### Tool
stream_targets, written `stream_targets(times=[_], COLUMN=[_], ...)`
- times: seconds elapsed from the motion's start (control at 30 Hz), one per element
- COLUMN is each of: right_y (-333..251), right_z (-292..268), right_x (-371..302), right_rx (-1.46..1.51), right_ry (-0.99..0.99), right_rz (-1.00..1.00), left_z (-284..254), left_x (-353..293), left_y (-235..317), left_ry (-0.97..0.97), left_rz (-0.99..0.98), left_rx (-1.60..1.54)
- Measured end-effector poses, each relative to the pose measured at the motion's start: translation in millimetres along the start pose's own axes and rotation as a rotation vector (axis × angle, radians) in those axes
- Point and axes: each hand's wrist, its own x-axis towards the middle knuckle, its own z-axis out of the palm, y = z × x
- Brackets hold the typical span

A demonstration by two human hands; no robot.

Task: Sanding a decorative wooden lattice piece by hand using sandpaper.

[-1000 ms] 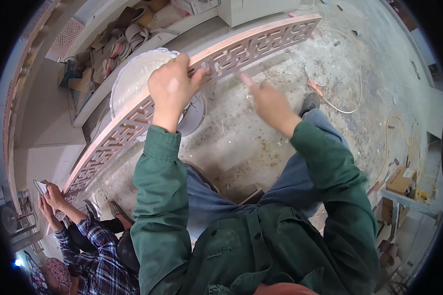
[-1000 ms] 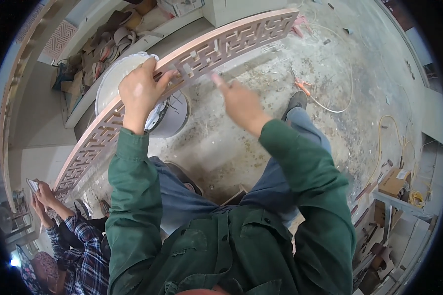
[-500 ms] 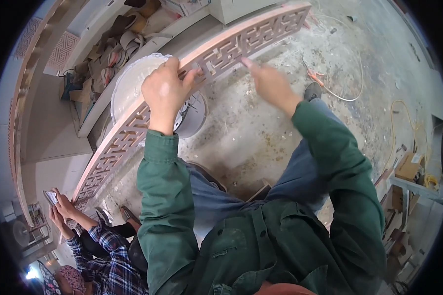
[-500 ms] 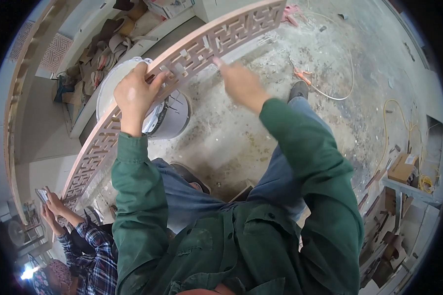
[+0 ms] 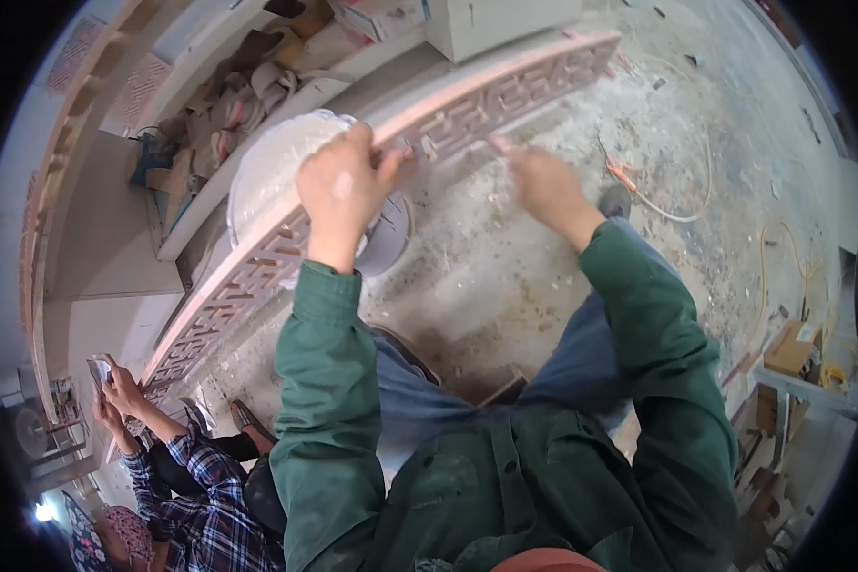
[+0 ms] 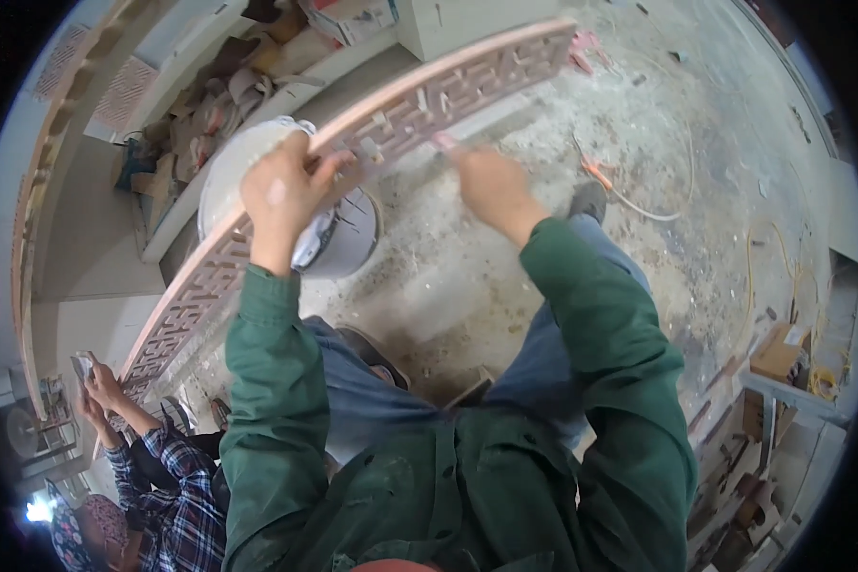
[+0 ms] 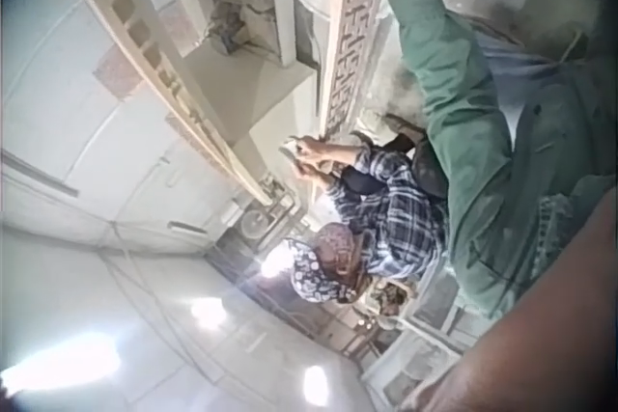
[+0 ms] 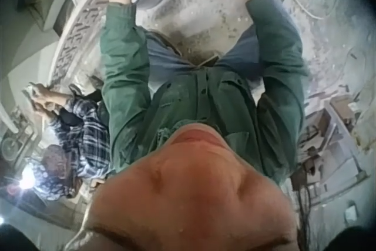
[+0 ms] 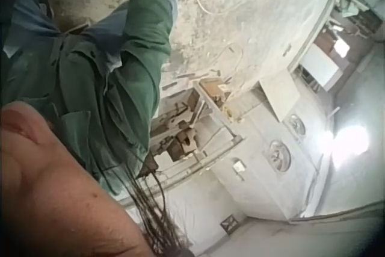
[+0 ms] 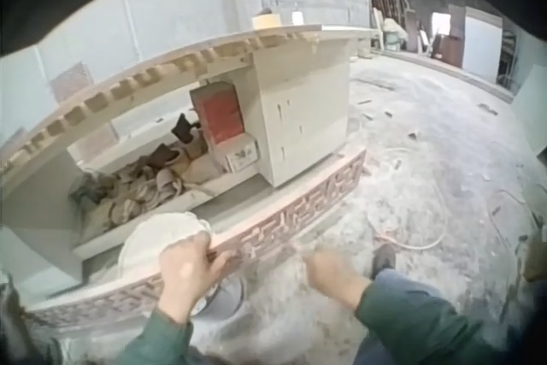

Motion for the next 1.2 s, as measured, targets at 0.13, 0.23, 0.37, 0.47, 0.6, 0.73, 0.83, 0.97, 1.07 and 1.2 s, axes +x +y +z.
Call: stream_targets(times=[0.13, 0.23, 0.37, 0.47, 0.6, 0.73, 0.83, 0.97, 1.07, 1.2], right_y=[-6.6, -13.4, 3.7, -25.9, 17.0, -13.9, -0.4, -4.9, -18.1, -7.0], right_z=[4.3, -4.0, 1.4, 8.2, -9.6, 6.1, -7.2, -8.9, -18.5, -42.4], right_x=[-4.2, -10.8, 6.0, -12.9, 18.3, -5.3, -1.5, -6.3, -25.9, -37.3], right_rx=[-0.024, 0.034, -0.005, 0.080, -0.019, 0.018, 0.015, 0.040, 0.163, 0.184], right_ry=[0.063, 0.012, 0.069, -0.010, 0.100, 0.107, 0.005, -0.013, -0.230, -0.398], right_rz=[0.073, 0.030, 0.036, 0.006, 0.016, 0.060, 0.041, 0.108, 0.018, 0.063], left_z=[3.9, -0.5, 0.7, 1.4, 1.9, 2.2, 4.1, 4.3, -0.9, -10.1], left_x=[-3.5, -2.9, -0.4, 0.1, 1.6, 0.7, 0.7, 1.3, -0.9, -1.6], left_y=[3.1, 3.2, 0.9, 0.3, 1.3, 0.1, 2.3, 6.4, 1.8, 35.6], left_ry=[0.043, 0.052, 0.034, 0.018, 0.037, 0.028, 0.043, 0.008, 0.047, 0.410], left_rz=[0.051, 0.054, 0.021, 0.028, 0.057, 0.043, 0.048, 0.033, 0.053, 0.346], left_rx=[-0.015, -0.009, 0.010, 0.010, 0.027, 0.087, 0.059, 0.091, 0.054, 0.091])
